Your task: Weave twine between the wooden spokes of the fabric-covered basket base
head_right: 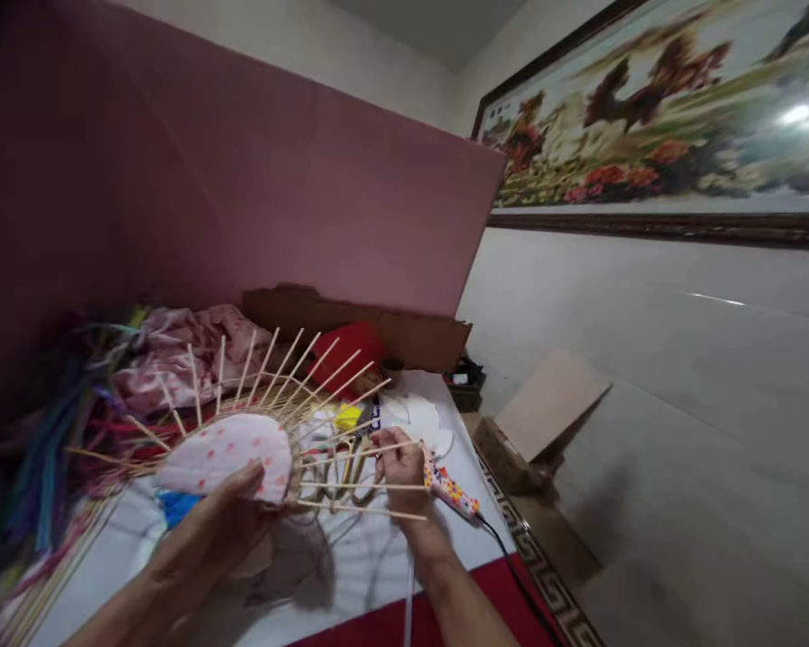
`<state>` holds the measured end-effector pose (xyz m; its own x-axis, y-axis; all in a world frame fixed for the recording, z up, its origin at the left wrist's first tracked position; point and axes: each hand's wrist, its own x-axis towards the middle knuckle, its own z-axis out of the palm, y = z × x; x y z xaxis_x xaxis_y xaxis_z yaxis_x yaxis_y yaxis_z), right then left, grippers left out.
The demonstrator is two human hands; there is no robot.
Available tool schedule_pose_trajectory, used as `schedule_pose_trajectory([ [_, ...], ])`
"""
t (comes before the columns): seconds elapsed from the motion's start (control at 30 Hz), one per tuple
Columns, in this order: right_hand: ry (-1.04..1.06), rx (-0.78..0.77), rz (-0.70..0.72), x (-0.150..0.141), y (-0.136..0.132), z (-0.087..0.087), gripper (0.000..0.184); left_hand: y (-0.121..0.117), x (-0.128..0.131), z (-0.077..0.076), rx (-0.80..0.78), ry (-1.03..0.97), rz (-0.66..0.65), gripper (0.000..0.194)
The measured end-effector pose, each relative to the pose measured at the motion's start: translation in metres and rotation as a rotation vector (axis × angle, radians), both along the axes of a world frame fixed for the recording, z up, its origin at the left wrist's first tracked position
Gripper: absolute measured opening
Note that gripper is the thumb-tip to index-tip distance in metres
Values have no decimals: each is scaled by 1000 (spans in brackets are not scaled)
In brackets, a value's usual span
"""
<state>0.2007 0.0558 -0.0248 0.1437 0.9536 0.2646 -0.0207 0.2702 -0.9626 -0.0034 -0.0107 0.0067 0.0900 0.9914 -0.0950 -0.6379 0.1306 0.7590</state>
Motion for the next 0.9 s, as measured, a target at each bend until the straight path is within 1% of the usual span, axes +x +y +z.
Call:
schedule_pose_trajectory([
  [0.03,1,4,18,-2,-2,1,38,-5,-2,3,29,17,-19,11],
  [0.13,-6,22,92,-5,-9,6,39,-14,-7,11,45,43,-50,16],
  [0.2,-18,35,161,-2,-14,11,44,-17,-11,17,64,56,-52,16],
  [0.27,-73,64,282,3,-18,17,50,-19,-15,25,96,63,-34,13],
  [0.33,-162,101,411,10,-22,21,49,-19,-18,35,121,64,-16,13],
  [0.4,-266,85,483,15,-24,23,40,-18,-20,45,176,67,59,9],
  [0.43,-311,57,481,17,-25,22,34,-18,-21,49,205,85,74,9],
  [0.53,-403,0,422,16,-23,18,16,-17,-21,57,193,92,106,6],
  [0.63,-450,39,341,9,-19,14,9,-22,-17,60,100,-3,83,8],
  [0.7,-467,61,308,3,-19,13,11,-29,-12,62,-42,-107,57,7],
  [0.8,-457,69,311,-7,-22,16,15,-44,-2,69,-239,-228,36,6],
  [0.9,-461,65,318,-13,-31,21,19,-63,9,75,-332,-265,-42,11],
])
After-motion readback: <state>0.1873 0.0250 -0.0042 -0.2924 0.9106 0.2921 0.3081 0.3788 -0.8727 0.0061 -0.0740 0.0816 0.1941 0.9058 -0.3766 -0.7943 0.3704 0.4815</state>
